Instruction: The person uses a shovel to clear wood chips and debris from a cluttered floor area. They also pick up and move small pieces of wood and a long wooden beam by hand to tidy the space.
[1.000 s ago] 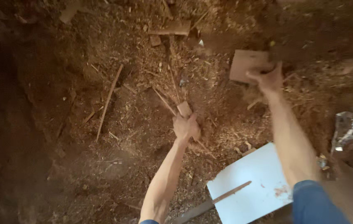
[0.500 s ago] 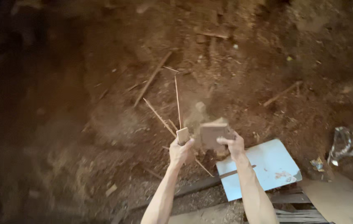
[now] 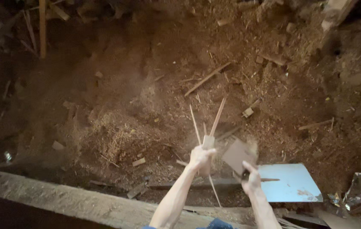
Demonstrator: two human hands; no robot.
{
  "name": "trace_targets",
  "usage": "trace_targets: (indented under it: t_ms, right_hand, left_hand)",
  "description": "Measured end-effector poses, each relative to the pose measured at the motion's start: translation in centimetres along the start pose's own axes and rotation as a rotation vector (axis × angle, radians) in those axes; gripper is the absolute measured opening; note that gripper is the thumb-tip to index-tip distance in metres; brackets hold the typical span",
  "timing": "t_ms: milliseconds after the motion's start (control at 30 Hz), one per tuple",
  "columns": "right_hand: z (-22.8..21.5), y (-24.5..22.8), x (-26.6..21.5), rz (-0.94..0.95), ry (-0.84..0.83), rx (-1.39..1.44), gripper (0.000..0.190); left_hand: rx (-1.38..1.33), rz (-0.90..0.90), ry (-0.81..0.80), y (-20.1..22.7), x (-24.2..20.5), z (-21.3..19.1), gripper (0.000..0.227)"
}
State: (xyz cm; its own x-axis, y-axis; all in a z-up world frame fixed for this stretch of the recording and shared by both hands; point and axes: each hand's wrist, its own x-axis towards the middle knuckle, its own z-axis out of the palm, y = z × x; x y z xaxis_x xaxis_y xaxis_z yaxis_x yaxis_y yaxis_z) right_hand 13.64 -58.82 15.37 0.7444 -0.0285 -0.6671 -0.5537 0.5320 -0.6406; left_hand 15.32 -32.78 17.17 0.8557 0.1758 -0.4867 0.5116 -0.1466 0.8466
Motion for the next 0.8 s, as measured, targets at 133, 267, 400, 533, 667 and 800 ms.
trace_targets:
  t_ms: [133,267,400,533,667,800]
  right_hand:
    - [-0.8,5.1,-3.5,0.162,0.105,0.062,0.037]
    - [8.4,1.8,-2.4,0.054,0.075,0.06,0.046]
    - [27.3,-12.1,0.6,-0.342,-0.262,0.235,0.062]
    - [43.2,-22.5,1.7,-0.626,-0.427,0.103,0.065]
    - [45.4,-16.6,0.4,-0.662,-0.404,-0.321,0.024]
    - [34.3,0.6,-1.4,-0.413,-0.311,-0.436,0.04]
  left_hand:
    - [-0.098,-0.101,0.003,-5.3,-1.2,-1.9,0.041]
    - [-0.204,-0.103,0.055,-6.7,-2.4,-5.7,0.038]
    - [-0.197,-0.106,-0.002,-4.2,-2.2,-9.9,0.039]
    - [-0.219,0.039,0.004,-0.6,-0.8,-12.4,0.043]
    - [-0.238,0.17,0.105,2.4,0.0,-12.6,0.066]
    - [-0.187,-0.027,0.121,2.4,-1.9,-12.8,0.103]
